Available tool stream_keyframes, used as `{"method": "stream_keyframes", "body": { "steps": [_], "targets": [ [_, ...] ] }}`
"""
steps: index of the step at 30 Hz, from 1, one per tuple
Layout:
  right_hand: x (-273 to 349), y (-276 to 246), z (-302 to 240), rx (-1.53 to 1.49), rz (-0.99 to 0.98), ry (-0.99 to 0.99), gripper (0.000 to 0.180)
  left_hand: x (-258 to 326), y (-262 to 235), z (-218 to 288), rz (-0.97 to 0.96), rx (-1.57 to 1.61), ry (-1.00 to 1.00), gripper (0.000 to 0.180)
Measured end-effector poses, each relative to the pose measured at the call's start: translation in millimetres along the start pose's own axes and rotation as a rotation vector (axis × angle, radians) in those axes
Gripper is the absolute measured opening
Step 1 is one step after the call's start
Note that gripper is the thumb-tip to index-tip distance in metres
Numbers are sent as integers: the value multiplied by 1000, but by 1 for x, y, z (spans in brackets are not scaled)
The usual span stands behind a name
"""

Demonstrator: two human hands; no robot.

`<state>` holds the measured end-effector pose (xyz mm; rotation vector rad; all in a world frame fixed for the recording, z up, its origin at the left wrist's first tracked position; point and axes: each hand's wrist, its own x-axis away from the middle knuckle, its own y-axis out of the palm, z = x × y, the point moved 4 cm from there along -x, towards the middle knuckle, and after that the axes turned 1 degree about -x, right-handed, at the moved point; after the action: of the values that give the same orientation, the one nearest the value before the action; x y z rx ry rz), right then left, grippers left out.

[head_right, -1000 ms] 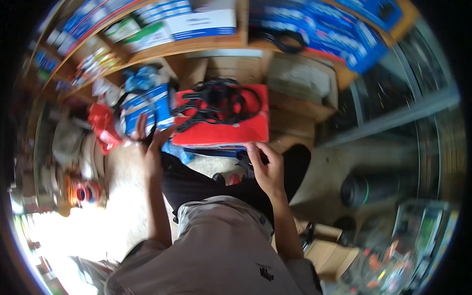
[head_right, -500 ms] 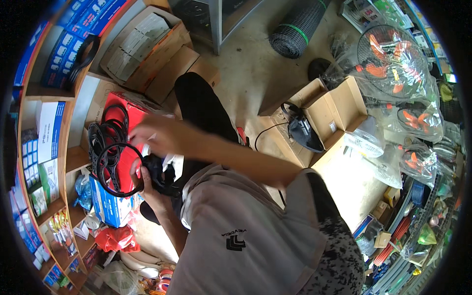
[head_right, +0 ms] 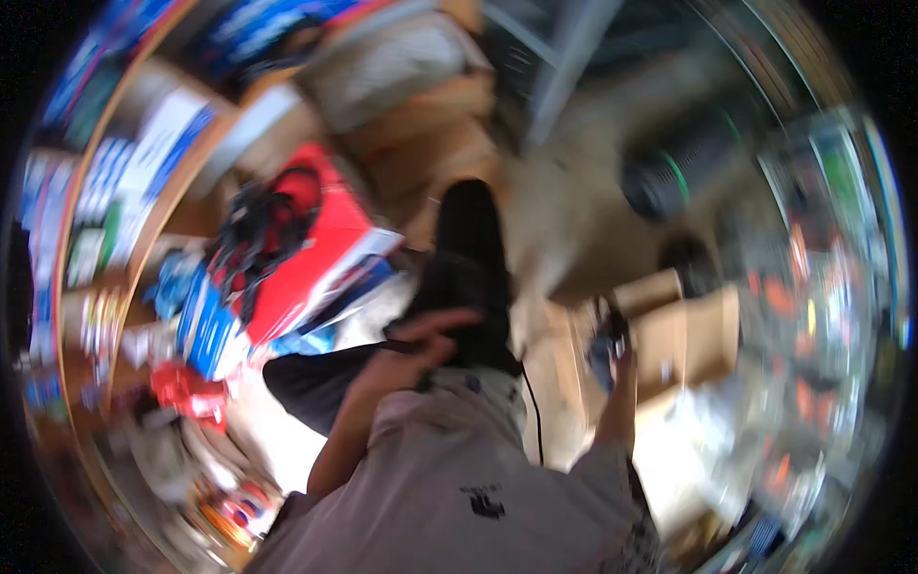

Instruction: Fitting a rubber seal onto a circular plastic component, likely an automotive part.

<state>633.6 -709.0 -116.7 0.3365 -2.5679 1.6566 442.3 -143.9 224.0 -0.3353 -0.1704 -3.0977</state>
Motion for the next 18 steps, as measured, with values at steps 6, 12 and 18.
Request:
{"method": "stream_keyframes", "body": {
  "steps": [6, 12, 18],
  "targets": [
    [-22, 7, 39, 530, -186, 141, 101, -31, 56, -96, -153, -298, 160, 40],
    [-65, -23, -84, 270, -53, 31, 95, 20, 4, -83, 90, -115, -64, 38],
    [-57, -166, -522, -876, -229, -593, 68, 44, -76, 33, 616, 455, 273, 44]
  ]
}}
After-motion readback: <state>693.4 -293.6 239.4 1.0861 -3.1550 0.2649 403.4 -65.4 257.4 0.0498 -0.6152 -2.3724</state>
